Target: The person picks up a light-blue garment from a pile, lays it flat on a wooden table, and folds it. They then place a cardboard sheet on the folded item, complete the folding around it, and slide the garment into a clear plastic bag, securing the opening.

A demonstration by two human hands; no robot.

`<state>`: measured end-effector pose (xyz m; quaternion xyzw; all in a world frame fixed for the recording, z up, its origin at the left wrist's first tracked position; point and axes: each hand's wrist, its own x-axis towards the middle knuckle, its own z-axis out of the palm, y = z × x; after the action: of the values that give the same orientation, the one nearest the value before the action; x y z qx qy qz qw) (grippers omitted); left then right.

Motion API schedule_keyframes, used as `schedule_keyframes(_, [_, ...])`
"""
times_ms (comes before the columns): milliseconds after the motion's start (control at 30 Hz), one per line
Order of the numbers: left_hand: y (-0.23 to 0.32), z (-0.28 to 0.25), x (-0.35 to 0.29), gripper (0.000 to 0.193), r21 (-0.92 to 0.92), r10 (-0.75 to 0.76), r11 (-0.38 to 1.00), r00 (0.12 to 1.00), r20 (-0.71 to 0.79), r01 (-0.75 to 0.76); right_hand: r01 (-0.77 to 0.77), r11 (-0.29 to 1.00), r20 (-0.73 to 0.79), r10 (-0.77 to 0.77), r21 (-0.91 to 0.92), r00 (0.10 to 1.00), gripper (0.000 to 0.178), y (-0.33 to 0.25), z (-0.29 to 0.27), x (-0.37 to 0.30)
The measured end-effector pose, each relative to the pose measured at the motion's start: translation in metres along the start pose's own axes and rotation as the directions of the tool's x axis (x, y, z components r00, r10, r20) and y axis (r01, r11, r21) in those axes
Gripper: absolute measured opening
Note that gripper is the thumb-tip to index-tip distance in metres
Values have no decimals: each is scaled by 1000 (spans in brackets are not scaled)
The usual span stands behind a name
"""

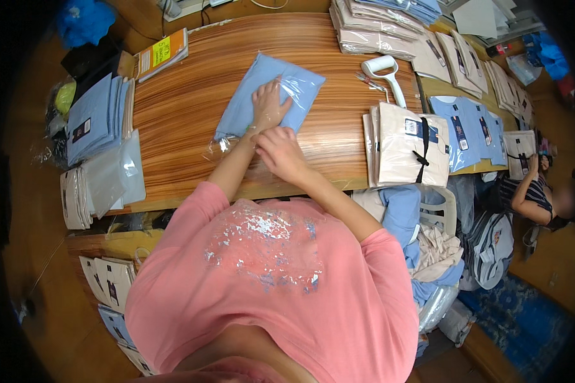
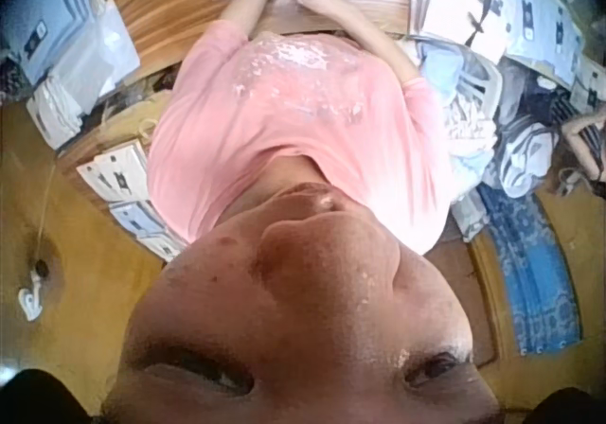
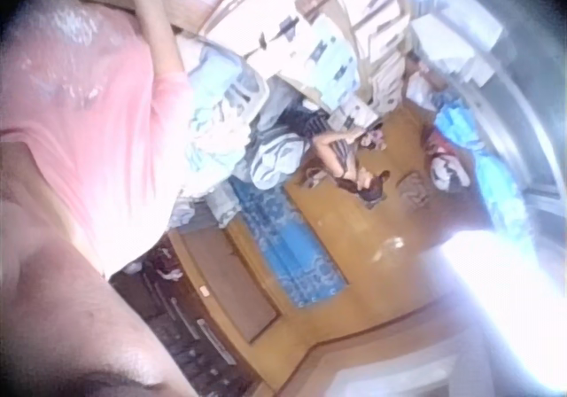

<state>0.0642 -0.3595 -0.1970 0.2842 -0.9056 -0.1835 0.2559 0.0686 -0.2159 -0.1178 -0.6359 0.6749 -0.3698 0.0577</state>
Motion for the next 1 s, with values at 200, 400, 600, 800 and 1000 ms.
schedule_keyframes(200, [3, 5, 15, 38, -35, -162, 986, 987, -19, 161, -586, 573, 19, 705, 573, 709, 53, 124, 6, -31])
schedule_keyframes(400, [4, 4, 4, 36, 3, 64, 998, 998, 12, -65, -628, 305, 250, 728, 716, 638, 68, 130, -6, -12])
schedule_keyframes(600, [6, 8, 3, 46, 128, 296, 940, 943, 154, -317, -662, 201, 328, 743, 722, 583, 69, 139, -15, -11])
schedule_keyframes(800, [4, 12, 2, 47, 158, 239, 951, 956, 171, -266, -614, 672, -62, 694, 414, 717, 56, 131, -14, 1])
schedule_keyframes(1000, [8, 9, 1, 47, 194, 252, 932, 932, 260, -306, -189, 938, -89, 170, -289, 981, 48, 149, -19, 54])
